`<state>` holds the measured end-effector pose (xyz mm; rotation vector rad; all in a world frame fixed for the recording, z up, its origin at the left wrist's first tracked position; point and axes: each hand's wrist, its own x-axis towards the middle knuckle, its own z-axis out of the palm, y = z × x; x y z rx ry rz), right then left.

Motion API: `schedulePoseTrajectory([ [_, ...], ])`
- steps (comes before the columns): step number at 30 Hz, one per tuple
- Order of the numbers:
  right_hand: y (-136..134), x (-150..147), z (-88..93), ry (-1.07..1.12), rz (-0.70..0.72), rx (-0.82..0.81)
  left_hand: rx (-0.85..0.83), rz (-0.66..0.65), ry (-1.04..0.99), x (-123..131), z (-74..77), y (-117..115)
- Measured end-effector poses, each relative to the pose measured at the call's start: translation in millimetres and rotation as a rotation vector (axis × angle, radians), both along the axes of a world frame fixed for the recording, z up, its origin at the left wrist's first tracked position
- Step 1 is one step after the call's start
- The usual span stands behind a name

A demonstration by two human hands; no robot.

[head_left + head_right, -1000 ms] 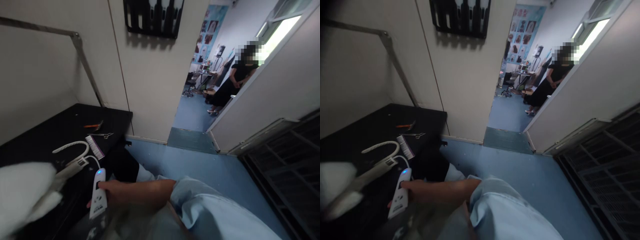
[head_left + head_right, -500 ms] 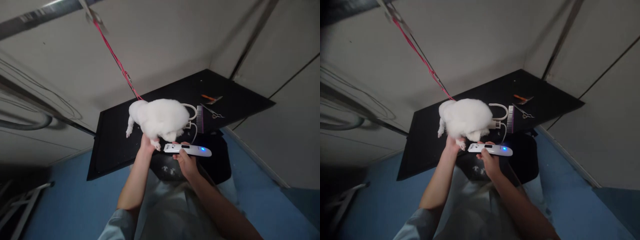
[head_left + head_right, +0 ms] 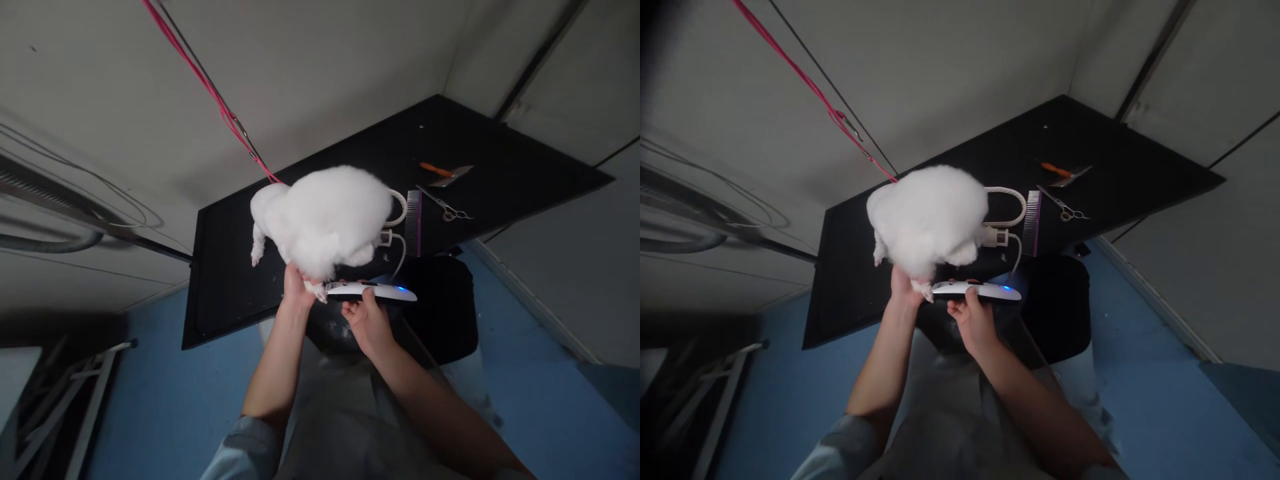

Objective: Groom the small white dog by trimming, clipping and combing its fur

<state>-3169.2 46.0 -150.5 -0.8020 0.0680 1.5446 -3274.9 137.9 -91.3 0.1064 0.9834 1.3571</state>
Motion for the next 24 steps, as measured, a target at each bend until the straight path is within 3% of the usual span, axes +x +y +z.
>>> schedulePoseTrajectory([
  [4, 0.1, -0.7, 0.9, 0.027, -0.028, -0.078, -0.009, 0.022, -0.049, 4.0, 6.0, -2.1],
  [14, -2.2, -3.7, 3.4, -0.007, -0.093, 0.052, -0.044, -0.026, -0.163, 3.5, 3.6, -4.6],
  [24, -1.0, -6.2, 5.8, -0.058, -0.086, 0.104, 0.011, -0.102, -0.132, 2.2, -1.9, -2.6],
])
